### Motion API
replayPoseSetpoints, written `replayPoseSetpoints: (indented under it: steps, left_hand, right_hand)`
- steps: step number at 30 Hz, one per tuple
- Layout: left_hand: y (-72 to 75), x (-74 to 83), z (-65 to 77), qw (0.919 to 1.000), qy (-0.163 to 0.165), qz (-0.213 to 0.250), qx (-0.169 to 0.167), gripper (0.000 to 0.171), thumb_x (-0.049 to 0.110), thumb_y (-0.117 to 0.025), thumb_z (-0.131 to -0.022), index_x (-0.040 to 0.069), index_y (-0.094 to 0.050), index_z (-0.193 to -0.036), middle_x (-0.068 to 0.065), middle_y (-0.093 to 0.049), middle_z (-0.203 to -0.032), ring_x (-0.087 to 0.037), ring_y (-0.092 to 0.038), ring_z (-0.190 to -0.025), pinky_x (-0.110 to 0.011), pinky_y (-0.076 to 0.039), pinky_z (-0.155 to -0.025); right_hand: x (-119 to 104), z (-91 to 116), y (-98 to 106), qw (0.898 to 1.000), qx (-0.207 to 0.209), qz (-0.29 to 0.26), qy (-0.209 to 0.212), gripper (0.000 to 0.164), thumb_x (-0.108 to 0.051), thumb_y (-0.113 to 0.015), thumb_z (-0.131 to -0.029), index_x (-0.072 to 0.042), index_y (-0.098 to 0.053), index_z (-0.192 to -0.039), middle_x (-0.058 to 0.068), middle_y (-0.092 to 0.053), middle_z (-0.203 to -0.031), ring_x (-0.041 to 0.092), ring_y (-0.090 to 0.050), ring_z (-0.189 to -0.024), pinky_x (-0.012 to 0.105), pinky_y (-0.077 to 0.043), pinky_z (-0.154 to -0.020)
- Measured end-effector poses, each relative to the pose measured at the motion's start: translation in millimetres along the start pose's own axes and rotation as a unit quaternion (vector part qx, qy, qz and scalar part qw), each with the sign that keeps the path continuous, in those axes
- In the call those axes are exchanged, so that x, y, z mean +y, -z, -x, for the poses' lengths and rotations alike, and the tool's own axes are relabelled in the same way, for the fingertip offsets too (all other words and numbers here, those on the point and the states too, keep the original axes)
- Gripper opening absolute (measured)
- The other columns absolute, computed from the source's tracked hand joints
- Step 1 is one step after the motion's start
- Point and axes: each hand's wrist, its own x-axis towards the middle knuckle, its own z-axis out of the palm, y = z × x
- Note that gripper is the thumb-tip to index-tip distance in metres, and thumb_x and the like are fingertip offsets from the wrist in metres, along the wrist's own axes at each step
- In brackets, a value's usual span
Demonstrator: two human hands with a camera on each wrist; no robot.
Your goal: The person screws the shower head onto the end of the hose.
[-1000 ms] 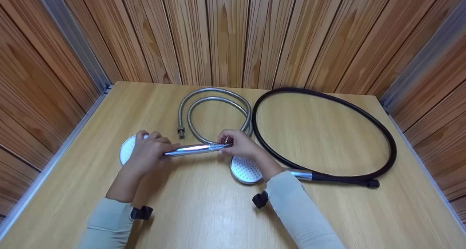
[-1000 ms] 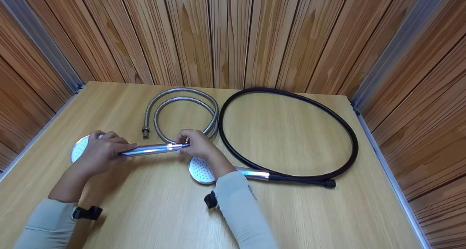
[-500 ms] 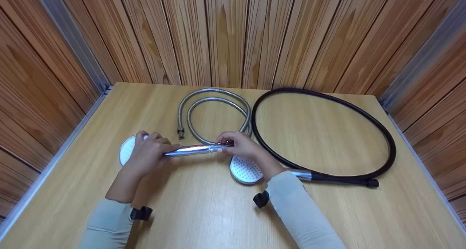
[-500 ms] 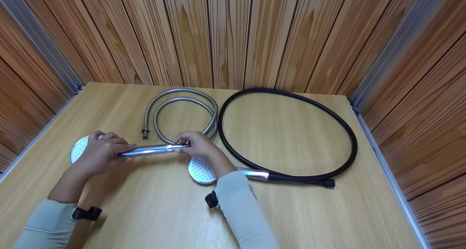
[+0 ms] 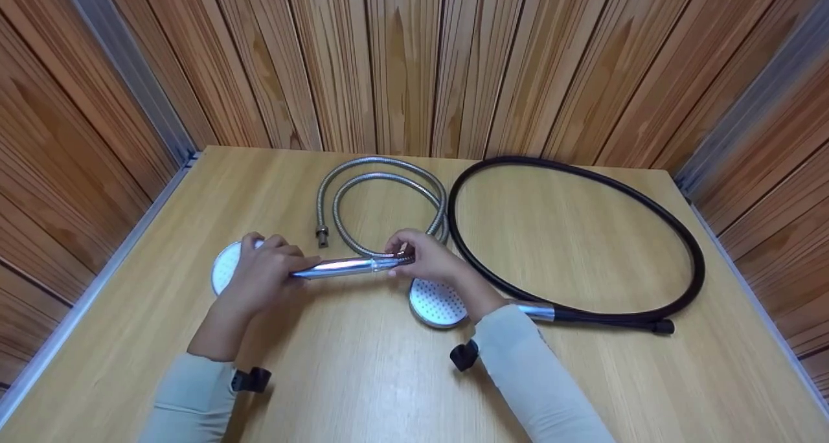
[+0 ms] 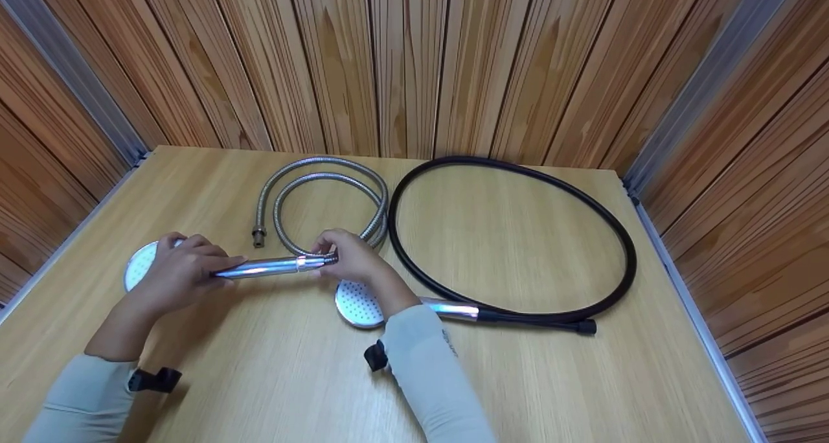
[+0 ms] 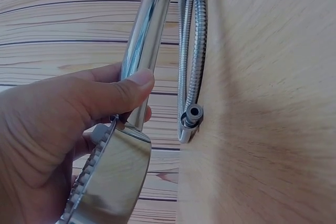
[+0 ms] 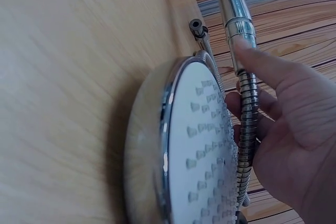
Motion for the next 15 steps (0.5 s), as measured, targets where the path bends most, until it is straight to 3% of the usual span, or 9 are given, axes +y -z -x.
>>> replayPoseSetpoints:
  steps: [6,15]
  left_hand:
    - [0.7,0.1,-0.8,1.0000,0.001,-0.006,0.000,0.037,0.011,-0.083,-0.075,0.022,-0.077,-0.110,-0.001,-0.072,-0.090,-0.023,-0.052,-0.090,-0.056,-0.024,-0.091]
    - [0.3,0.1,-1.2,0.9999,-0.001,-0.015,0.003,0.038,0.010,-0.085,-0.073,0.022,-0.077,-0.109,-0.001,-0.072,-0.090,-0.024,-0.052,-0.090,-0.057,-0.025,-0.091]
  right_hand:
    - [0.3,-0.5,0.7,1.000,0.001,-0.011,-0.004,0.019,-0.004,-0.074,-0.084,-0.006,-0.066,-0.101,0.001,-0.062,-0.095,0.017,-0.055,-0.087,0.030,-0.045,-0.078]
    - [1.5,0.9,3.7,0.999,-0.027,-0.029,-0.009,0.018,-0.010,-0.067,-0.092,-0.007,-0.070,-0.109,0.002,-0.065,-0.098,0.016,-0.056,-0.088,0.029,-0.047,-0.076]
